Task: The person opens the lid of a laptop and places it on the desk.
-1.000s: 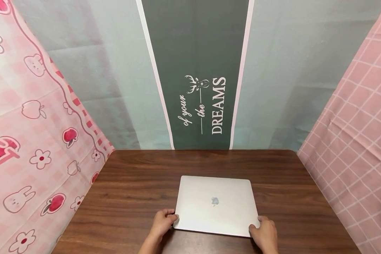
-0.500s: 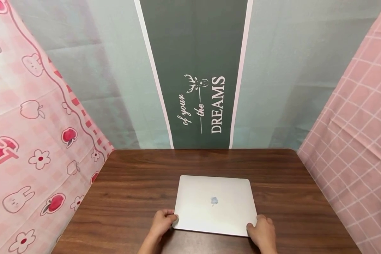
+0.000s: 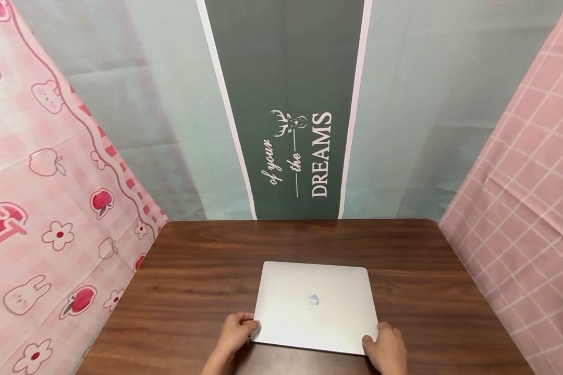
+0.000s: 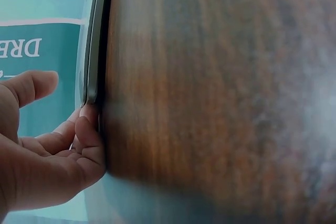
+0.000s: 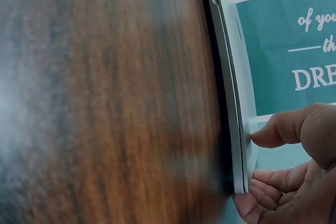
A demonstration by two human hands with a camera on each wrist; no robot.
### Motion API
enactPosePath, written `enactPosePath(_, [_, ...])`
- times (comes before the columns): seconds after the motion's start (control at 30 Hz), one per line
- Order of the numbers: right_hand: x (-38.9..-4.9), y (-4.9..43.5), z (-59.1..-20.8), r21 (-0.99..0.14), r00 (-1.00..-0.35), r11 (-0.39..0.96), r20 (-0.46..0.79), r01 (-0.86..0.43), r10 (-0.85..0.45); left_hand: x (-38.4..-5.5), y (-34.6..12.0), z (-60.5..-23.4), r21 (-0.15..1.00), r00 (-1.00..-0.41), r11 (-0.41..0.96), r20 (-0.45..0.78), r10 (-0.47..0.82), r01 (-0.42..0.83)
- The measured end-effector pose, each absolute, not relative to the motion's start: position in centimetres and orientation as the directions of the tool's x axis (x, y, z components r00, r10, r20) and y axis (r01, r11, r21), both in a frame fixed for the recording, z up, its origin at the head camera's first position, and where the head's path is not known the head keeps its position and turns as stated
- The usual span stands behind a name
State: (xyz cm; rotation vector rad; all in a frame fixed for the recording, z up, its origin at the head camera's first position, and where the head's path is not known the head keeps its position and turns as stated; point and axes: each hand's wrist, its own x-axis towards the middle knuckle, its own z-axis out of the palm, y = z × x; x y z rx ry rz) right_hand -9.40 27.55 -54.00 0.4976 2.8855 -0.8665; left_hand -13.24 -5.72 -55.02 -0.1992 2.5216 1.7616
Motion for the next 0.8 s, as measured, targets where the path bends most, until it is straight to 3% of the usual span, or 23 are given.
enactPosePath(0.37, [-9.1, 27.81, -54.31, -0.525, -0.945, 0.786, -0.186, 0.327, 0.27, -12.8, -6.03, -55.23, 0.956, -0.989, 0.252, -0.148, -0.026, -0.15])
enactPosePath(0.8, [-9.36, 27.46, -54.3, -0.619, -0.941, 0.718, -0.112, 0.318, 0.32, -13.28, -5.63, -55.03, 0.961, -0.985, 0.215, -0.174, -0.016, -0.174])
